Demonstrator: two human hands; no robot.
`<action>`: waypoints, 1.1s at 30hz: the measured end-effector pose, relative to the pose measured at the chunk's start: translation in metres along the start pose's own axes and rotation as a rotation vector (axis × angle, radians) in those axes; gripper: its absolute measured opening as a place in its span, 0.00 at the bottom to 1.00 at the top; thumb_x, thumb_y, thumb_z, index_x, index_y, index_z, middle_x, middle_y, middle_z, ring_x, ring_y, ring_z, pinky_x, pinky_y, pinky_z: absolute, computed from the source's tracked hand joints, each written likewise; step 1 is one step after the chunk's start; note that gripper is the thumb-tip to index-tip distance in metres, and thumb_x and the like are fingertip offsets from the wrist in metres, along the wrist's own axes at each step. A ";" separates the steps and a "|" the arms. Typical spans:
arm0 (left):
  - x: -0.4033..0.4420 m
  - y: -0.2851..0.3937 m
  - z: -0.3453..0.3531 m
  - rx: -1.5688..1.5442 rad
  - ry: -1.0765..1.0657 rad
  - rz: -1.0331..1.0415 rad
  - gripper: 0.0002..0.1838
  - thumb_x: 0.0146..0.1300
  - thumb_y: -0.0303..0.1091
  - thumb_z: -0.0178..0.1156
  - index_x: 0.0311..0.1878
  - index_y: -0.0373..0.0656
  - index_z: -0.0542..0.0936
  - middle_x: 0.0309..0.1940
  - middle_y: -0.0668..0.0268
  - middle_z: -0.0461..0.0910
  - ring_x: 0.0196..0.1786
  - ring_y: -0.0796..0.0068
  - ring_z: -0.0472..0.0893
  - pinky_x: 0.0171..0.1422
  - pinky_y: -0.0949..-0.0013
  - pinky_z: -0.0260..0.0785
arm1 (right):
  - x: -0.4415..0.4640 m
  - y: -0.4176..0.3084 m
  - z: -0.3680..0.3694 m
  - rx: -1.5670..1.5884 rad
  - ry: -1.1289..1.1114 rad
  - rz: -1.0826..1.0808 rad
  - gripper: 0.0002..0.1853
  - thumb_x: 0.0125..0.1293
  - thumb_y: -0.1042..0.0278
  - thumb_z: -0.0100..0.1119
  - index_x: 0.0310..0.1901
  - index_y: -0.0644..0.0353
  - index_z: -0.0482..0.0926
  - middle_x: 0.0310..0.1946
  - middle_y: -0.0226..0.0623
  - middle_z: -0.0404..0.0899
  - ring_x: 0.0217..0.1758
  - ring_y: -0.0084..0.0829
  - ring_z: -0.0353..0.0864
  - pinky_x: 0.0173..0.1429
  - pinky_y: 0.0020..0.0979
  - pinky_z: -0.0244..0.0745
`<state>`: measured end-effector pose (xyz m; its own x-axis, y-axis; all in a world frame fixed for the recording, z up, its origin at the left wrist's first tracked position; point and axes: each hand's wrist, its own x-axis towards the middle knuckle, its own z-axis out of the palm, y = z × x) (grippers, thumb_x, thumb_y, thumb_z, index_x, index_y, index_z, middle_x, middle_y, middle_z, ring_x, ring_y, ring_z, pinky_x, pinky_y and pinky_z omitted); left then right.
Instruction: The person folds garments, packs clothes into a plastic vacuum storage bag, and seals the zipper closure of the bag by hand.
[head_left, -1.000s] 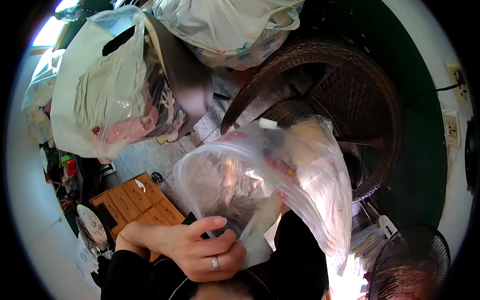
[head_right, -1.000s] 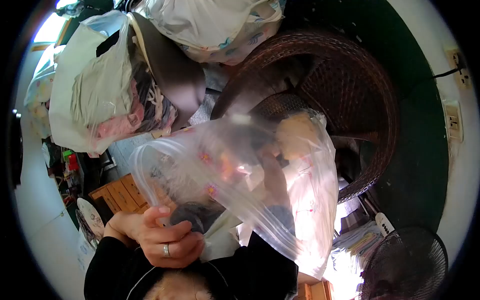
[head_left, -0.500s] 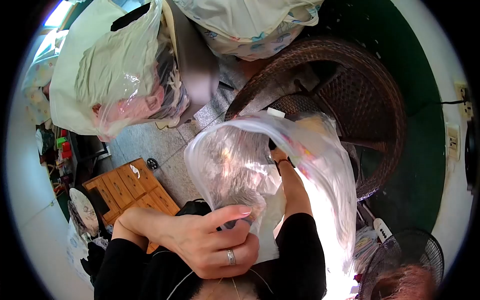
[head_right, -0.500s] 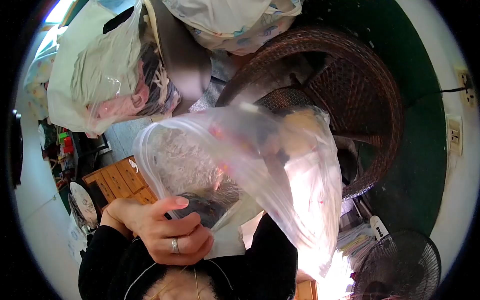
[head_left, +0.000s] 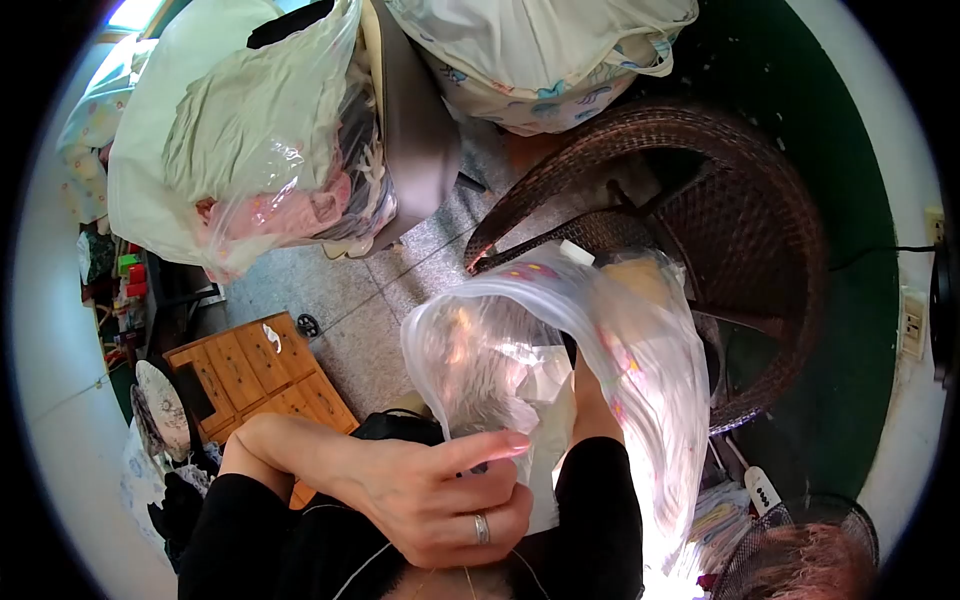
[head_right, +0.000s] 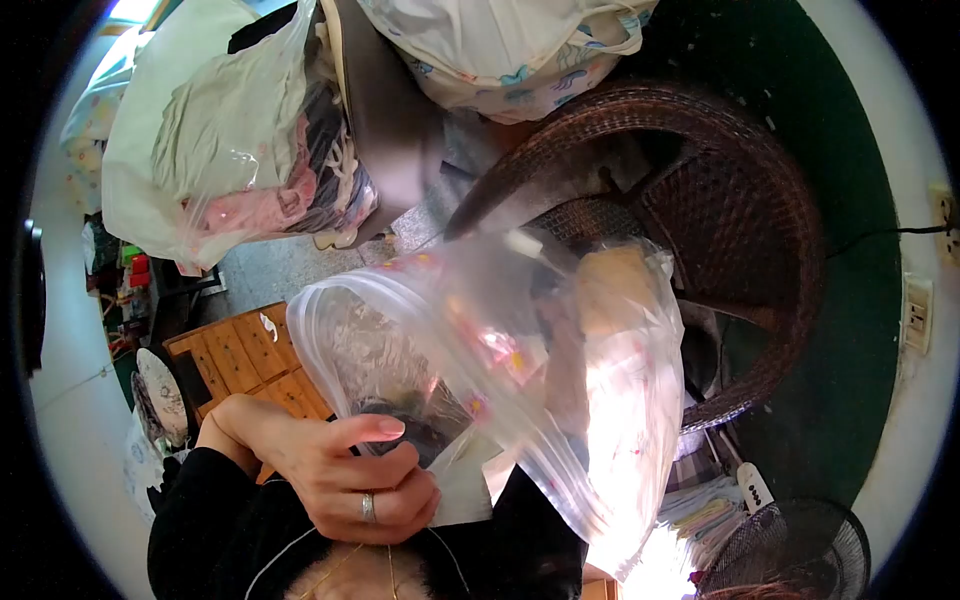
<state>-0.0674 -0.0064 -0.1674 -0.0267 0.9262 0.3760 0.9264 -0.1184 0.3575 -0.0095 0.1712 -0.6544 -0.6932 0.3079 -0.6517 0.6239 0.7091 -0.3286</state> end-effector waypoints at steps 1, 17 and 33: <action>0.000 0.000 -0.001 -0.019 0.003 -0.005 0.05 0.46 0.31 0.61 0.29 0.47 0.78 0.31 0.69 0.74 0.33 0.73 0.75 0.55 0.53 0.59 | -0.001 0.000 -0.002 0.009 0.006 -0.010 0.40 0.45 0.63 0.70 0.62 0.66 0.65 0.59 0.48 0.69 0.66 0.37 0.64 0.68 0.37 0.59; -0.003 0.037 -0.037 -0.016 0.036 0.093 0.07 0.44 0.32 0.58 0.29 0.41 0.75 0.30 0.67 0.71 0.33 0.72 0.73 0.53 0.66 0.66 | -0.133 -0.018 -0.212 0.174 0.239 -0.585 0.40 0.46 0.65 0.70 0.63 0.66 0.64 0.59 0.47 0.70 0.66 0.37 0.65 0.68 0.37 0.58; -0.015 -0.018 -0.079 -0.905 -0.266 0.174 0.46 0.49 0.49 0.69 0.69 0.44 0.59 0.67 0.54 0.59 0.69 0.58 0.58 0.70 0.57 0.50 | -0.424 -0.095 -0.325 0.929 0.126 -0.527 0.35 0.36 0.82 0.69 0.54 0.71 0.72 0.50 0.39 0.77 0.54 0.32 0.74 0.64 0.31 0.63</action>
<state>-0.1138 -0.0465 -0.1119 0.2733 0.9074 0.3192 0.2649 -0.3900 0.8819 0.1077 0.1796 -0.1250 -0.9542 0.2047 -0.2183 0.2287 0.0282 -0.9731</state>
